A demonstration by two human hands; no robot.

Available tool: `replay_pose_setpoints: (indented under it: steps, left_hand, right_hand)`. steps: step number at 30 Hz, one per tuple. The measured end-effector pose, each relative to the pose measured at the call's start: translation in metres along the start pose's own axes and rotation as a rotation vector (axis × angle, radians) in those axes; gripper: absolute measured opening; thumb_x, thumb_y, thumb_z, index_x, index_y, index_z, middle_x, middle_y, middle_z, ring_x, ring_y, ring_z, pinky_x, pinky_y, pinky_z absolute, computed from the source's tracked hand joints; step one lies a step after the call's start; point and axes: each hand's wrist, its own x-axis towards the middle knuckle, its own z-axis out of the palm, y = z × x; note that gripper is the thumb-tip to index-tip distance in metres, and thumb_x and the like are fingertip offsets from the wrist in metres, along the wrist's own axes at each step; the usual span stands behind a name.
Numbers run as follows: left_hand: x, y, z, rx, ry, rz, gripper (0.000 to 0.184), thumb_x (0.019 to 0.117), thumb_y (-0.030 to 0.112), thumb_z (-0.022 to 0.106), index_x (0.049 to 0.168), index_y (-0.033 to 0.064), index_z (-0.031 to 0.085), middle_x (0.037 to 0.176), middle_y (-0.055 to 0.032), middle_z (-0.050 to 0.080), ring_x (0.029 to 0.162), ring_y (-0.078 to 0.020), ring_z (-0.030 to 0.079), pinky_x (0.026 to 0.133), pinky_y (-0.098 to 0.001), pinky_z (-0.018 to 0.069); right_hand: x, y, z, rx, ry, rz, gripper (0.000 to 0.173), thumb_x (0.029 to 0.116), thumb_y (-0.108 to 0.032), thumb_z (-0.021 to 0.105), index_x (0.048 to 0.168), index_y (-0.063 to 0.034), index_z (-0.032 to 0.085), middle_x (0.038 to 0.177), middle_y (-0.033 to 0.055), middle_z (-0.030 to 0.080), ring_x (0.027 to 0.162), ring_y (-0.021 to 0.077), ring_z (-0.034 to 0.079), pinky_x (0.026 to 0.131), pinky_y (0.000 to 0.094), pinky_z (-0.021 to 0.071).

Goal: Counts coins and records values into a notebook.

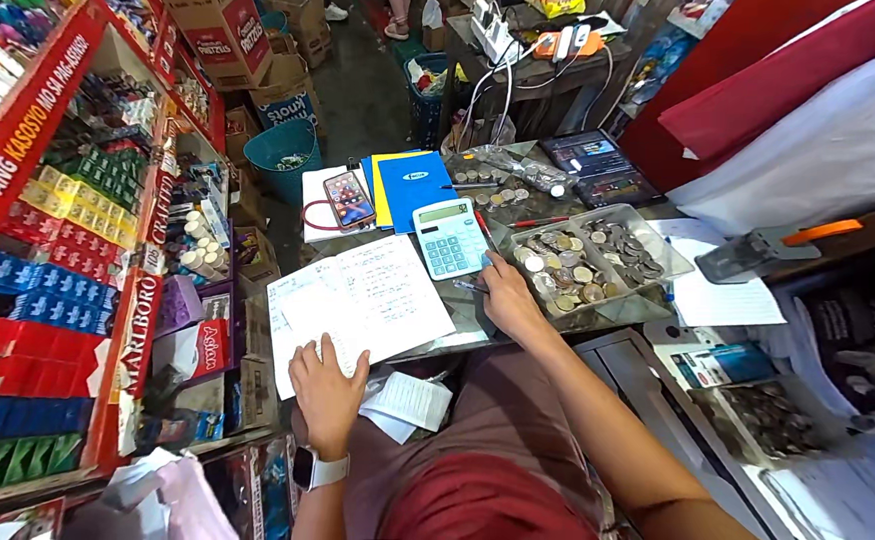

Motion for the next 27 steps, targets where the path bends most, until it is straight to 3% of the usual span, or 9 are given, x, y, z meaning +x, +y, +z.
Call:
replay_pose_setpoints:
  steps: [5,8,12,15,18,22,24,27]
  left_hand:
    - [-0.001,-0.002,0.001,0.026,-0.006,0.008,0.084,0.0894,0.066,0.053,0.133,-0.0051,0.063,0.131,-0.0345,0.059,0.127,-0.0575,0.051,0.108,-0.0669,0.0365]
    - [0.000,-0.001,-0.001,0.025,-0.017,0.007,0.084,0.0896,0.066,0.053,0.134,-0.0046,0.063,0.132,-0.0342,0.059,0.128,-0.0568,0.051,0.109,-0.0670,0.0361]
    - [0.003,0.006,-0.009,-0.001,-0.084,-0.041,0.082,0.0900,0.064,0.057,0.136,-0.0037,0.061,0.135,-0.0346,0.057,0.132,-0.0559,0.047,0.111,-0.0667,0.0345]
    - [0.004,0.006,-0.007,-0.009,-0.154,-0.091,0.084,0.0910,0.066,0.056,0.140,-0.0019,0.058,0.141,-0.0325,0.053,0.138,-0.0536,0.042,0.116,-0.0663,0.0282]
    - [0.004,0.007,-0.006,0.009,-0.160,-0.084,0.083,0.0916,0.067,0.055,0.140,-0.0005,0.058,0.141,-0.0308,0.054,0.139,-0.0527,0.041,0.117,-0.0656,0.0272]
    - [0.005,0.007,-0.007,0.001,-0.153,-0.073,0.082,0.0921,0.065,0.055,0.141,-0.0006,0.058,0.142,-0.0301,0.054,0.139,-0.0520,0.042,0.116,-0.0662,0.0273]
    - [0.004,0.006,-0.004,-0.011,-0.118,-0.063,0.082,0.0915,0.065,0.055,0.139,-0.0016,0.060,0.140,-0.0311,0.056,0.138,-0.0540,0.043,0.115,-0.0675,0.0287]
    - [0.003,0.004,-0.002,-0.001,-0.077,-0.036,0.082,0.0911,0.065,0.055,0.136,-0.0031,0.061,0.135,-0.0331,0.058,0.133,-0.0562,0.047,0.112,-0.0683,0.0319]
  right_hand:
    - [0.040,-0.011,-0.008,-0.003,0.091,-0.082,0.010,0.0889,0.009,0.061,0.097,0.0079,0.066,0.146,0.0289,0.050,0.137,0.0481,0.046,0.110,0.0596,0.0396]
    - [0.071,-0.006,-0.008,-0.029,0.095,-0.107,0.016,0.0903,0.008,0.061,0.106,0.0081,0.065,0.144,0.0280,0.052,0.135,0.0484,0.048,0.108,0.0615,0.0419]
    - [0.088,0.001,-0.009,-0.070,0.029,-0.080,0.021,0.0886,0.007,0.062,0.110,0.0078,0.063,0.125,0.0293,0.061,0.124,0.0508,0.054,0.101,0.0658,0.0439]
    - [0.090,-0.001,-0.012,-0.104,0.003,-0.082,0.021,0.0889,0.009,0.061,0.109,0.0093,0.063,0.127,0.0319,0.060,0.122,0.0543,0.054,0.099,0.0698,0.0424]
    - [0.084,-0.002,-0.016,-0.097,-0.005,-0.091,0.021,0.0898,0.010,0.061,0.110,0.0077,0.063,0.131,0.0314,0.058,0.124,0.0557,0.051,0.097,0.0711,0.0424]
    - [0.062,-0.013,-0.027,0.150,0.082,0.044,0.035,0.0989,0.004,0.049,0.133,0.0048,0.054,0.128,0.0330,0.058,0.123,0.0517,0.055,0.099,0.0663,0.0443]
    - [0.054,-0.015,-0.026,0.236,0.130,0.050,0.033,0.1029,0.000,0.045,0.134,0.0058,0.052,0.123,0.0298,0.063,0.117,0.0463,0.060,0.098,0.0621,0.0464]
    - [0.053,-0.013,-0.018,0.208,0.110,-0.012,0.029,0.1007,0.002,0.049,0.128,0.0060,0.056,0.122,0.0289,0.061,0.119,0.0442,0.059,0.101,0.0587,0.0461]
